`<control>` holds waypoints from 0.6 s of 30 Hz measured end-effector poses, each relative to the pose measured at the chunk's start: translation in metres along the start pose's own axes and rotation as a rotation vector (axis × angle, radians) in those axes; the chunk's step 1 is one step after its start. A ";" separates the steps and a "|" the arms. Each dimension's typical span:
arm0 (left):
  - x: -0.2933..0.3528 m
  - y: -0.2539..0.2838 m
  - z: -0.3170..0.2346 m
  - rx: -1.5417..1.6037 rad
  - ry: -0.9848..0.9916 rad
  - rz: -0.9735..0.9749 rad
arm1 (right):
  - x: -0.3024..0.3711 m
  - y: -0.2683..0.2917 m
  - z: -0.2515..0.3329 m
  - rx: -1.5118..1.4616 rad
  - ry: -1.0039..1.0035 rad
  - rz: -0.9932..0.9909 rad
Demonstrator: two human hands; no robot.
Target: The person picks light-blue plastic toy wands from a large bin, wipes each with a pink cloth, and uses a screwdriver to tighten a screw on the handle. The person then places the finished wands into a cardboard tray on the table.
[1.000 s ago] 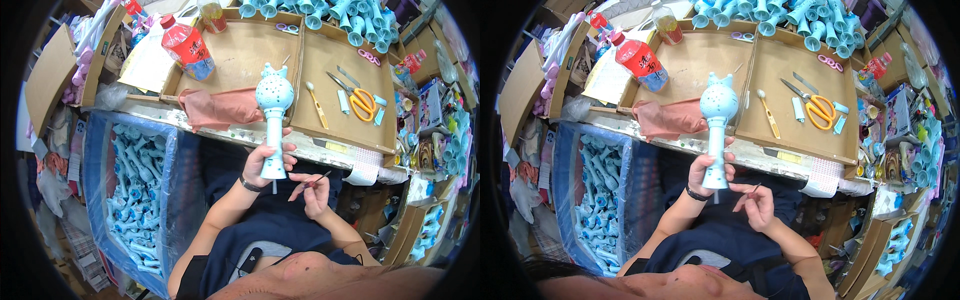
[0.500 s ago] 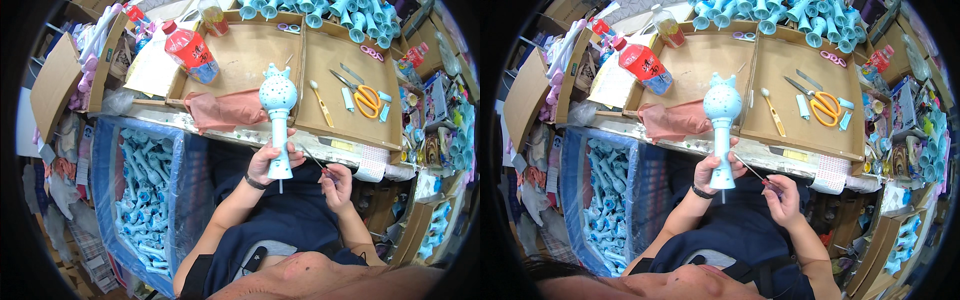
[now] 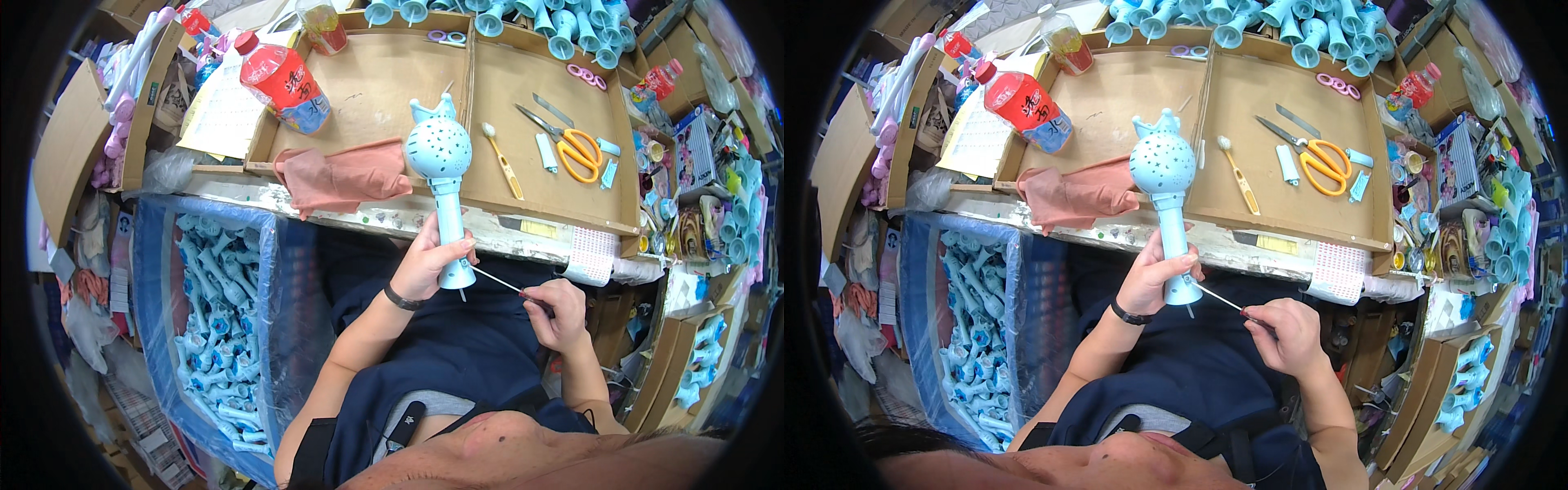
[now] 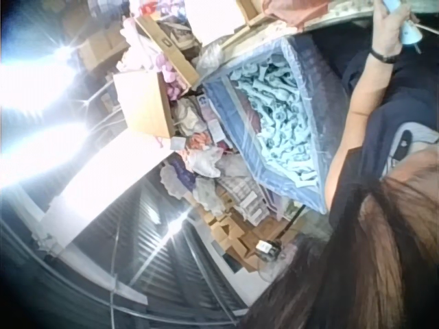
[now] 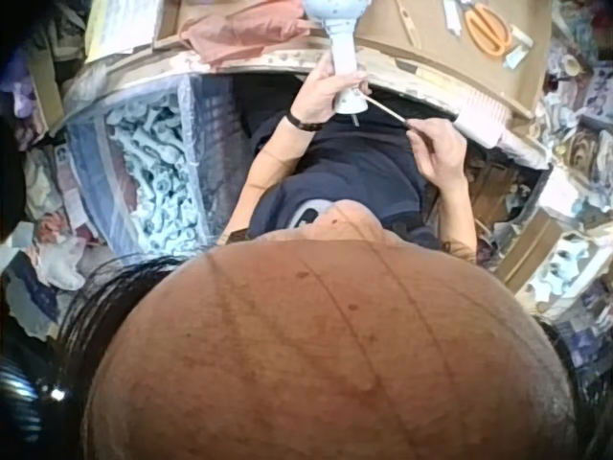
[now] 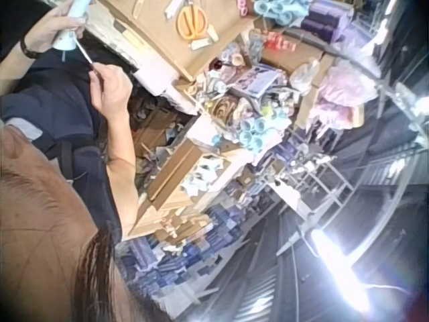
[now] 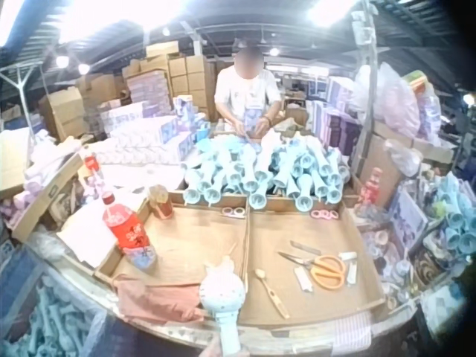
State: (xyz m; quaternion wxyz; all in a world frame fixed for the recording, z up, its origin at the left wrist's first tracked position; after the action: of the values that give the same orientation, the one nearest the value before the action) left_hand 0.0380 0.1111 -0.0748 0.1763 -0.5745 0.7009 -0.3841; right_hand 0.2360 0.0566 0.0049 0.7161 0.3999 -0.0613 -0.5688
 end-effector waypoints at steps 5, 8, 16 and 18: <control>0.001 0.001 -0.002 0.001 0.011 0.017 | -0.001 -0.002 -0.003 -0.041 -0.037 -0.023; 0.001 0.002 -0.003 0.047 0.047 0.020 | -0.001 -0.004 -0.004 -0.112 -0.024 -0.072; 0.006 -0.004 -0.007 0.151 0.016 0.092 | -0.005 -0.036 -0.006 -0.394 -0.211 -0.103; 0.006 -0.004 -0.008 0.145 0.018 0.083 | -0.006 -0.041 -0.004 -0.388 -0.160 -0.119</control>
State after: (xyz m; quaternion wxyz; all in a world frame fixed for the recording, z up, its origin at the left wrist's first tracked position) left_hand 0.0332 0.1076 -0.0650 0.2269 -0.5274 0.6959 -0.4314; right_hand 0.2049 0.0628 -0.0215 0.7377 0.2109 0.0163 -0.6412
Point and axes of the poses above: each hand's wrist, its own x-axis away from the middle knuckle, its own y-axis out of the back of the hand, z = x × y, the point moved 4 cm from there along -x, towards the middle knuckle, and after that the axes turned 6 degrees about -y, right-handed, at the moved point
